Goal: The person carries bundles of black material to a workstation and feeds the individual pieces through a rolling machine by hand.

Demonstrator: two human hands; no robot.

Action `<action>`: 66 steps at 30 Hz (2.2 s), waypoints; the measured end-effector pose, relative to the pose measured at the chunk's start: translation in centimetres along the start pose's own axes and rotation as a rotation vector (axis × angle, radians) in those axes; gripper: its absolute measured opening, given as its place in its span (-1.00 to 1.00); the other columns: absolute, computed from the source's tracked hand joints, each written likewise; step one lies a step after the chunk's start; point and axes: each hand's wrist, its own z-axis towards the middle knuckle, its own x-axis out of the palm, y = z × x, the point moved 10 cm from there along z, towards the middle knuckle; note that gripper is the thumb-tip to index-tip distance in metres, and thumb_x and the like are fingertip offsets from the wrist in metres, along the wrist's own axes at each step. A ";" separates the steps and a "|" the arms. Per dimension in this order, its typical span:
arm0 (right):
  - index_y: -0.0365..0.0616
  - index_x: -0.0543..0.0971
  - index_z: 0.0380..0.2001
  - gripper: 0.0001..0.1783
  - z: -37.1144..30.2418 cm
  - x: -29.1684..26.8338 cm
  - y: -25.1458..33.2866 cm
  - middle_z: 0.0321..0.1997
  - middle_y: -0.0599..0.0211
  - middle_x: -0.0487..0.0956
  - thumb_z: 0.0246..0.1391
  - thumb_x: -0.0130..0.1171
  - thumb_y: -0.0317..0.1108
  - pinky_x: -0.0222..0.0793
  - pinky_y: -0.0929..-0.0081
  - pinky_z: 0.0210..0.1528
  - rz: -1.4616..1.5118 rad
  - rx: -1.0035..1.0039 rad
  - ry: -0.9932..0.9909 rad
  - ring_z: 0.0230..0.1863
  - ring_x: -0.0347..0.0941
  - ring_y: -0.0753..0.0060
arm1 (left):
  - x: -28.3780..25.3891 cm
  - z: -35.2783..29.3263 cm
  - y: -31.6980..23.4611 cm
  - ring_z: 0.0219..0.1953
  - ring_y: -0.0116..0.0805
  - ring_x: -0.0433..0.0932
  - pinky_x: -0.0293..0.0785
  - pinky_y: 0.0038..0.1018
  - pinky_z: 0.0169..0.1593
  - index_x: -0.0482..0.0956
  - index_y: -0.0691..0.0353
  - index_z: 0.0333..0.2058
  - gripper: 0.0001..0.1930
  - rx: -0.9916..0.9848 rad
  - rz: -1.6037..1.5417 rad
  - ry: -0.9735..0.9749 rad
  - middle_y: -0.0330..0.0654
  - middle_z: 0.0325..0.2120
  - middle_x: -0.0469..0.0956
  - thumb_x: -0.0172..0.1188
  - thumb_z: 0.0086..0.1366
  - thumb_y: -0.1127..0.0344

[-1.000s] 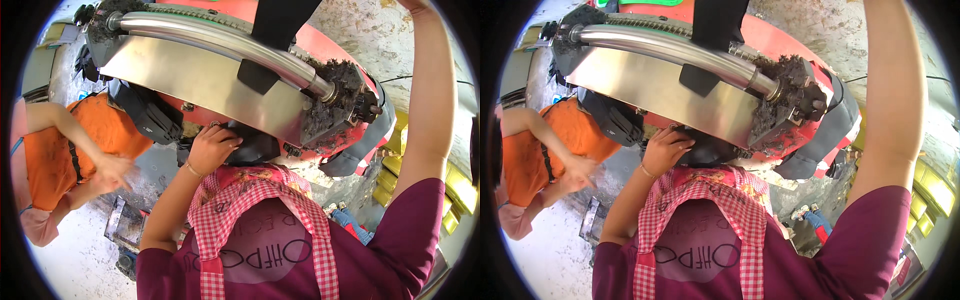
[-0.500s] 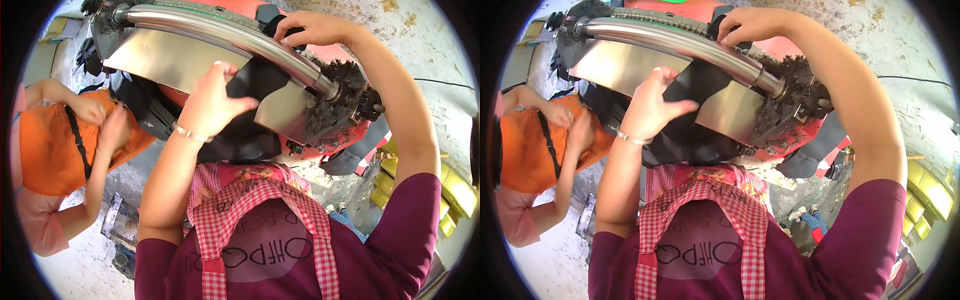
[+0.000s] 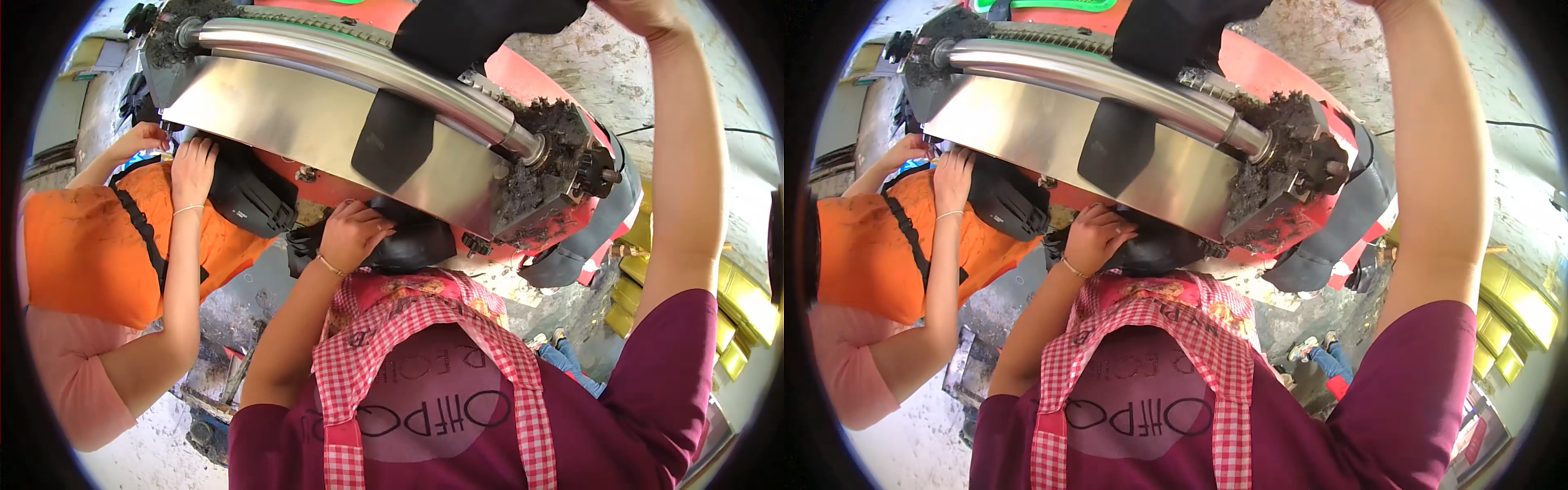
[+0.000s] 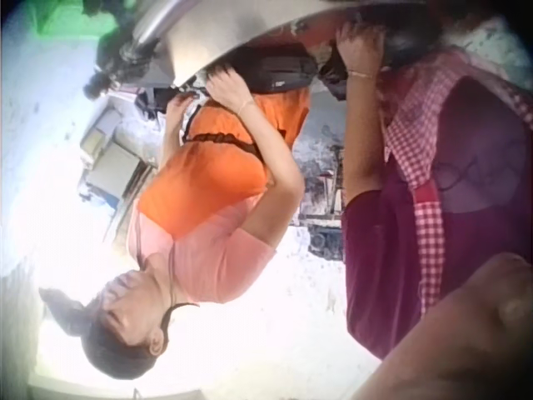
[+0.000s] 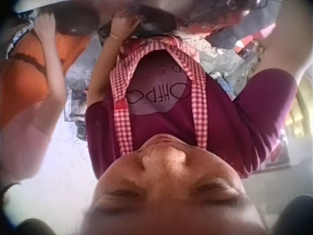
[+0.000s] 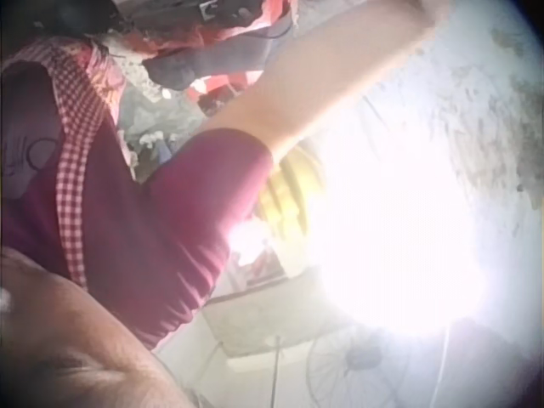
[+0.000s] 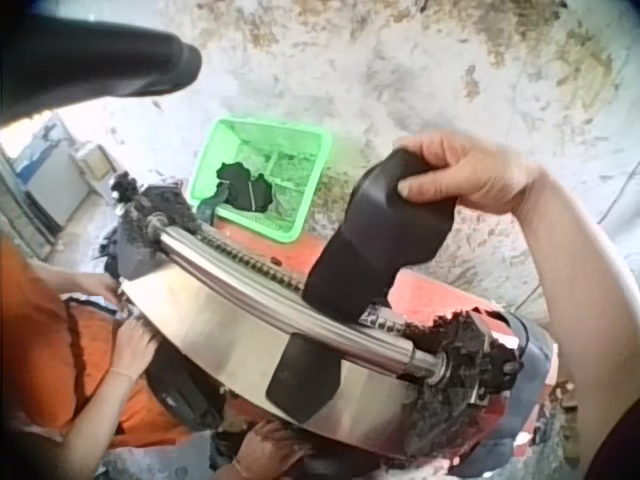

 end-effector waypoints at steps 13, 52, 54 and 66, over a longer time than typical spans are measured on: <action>-0.16 0.64 -0.06 -0.80 4.5 6.5 -2.8 -0.18 0.43 0.68 0.25 0.23 -0.46 0.52 0.46 -0.05 -1.068 -0.280 0.033 -0.14 0.57 0.52 | -12.4 4.9 -3.6 -0.29 -0.44 0.66 0.55 -0.49 -0.19 0.46 0.41 -0.02 -0.65 -0.522 -0.351 -0.166 -0.09 -0.30 0.64 0.35 0.28 0.48; -0.08 0.75 -0.20 -0.71 2.5 10.5 -10.1 -0.15 0.41 0.69 0.03 0.31 -0.20 0.44 0.39 -0.02 -0.760 -0.025 0.345 -0.11 0.54 0.48 | -12.4 10.2 -4.4 -0.28 -0.11 0.71 0.56 -0.32 -0.22 0.47 0.37 -0.09 -0.47 -0.390 -0.159 -0.173 0.10 -0.42 0.63 0.55 0.08 0.27; -0.13 0.71 -0.21 -0.70 2.0 10.1 -10.5 -0.17 0.40 0.67 0.07 0.29 -0.17 0.41 0.42 0.01 -0.659 0.146 0.372 -0.09 0.52 0.49 | -11.5 9.3 -4.4 -0.24 -0.37 0.60 0.55 -0.44 -0.14 0.48 0.38 -0.06 -0.49 -0.478 -0.273 0.014 -0.08 -0.29 0.62 0.54 0.09 0.36; -0.14 0.71 -0.22 -0.56 1.8 10.0 -11.2 -0.19 0.33 0.66 0.14 0.32 0.05 0.40 0.36 -0.06 -0.744 0.160 0.312 -0.16 0.51 0.41 | -12.0 11.6 -3.1 -0.15 -0.38 0.53 0.53 -0.44 -0.02 0.46 0.39 -0.03 -0.35 -0.482 -0.247 -0.186 -0.06 -0.14 0.58 0.64 0.01 0.23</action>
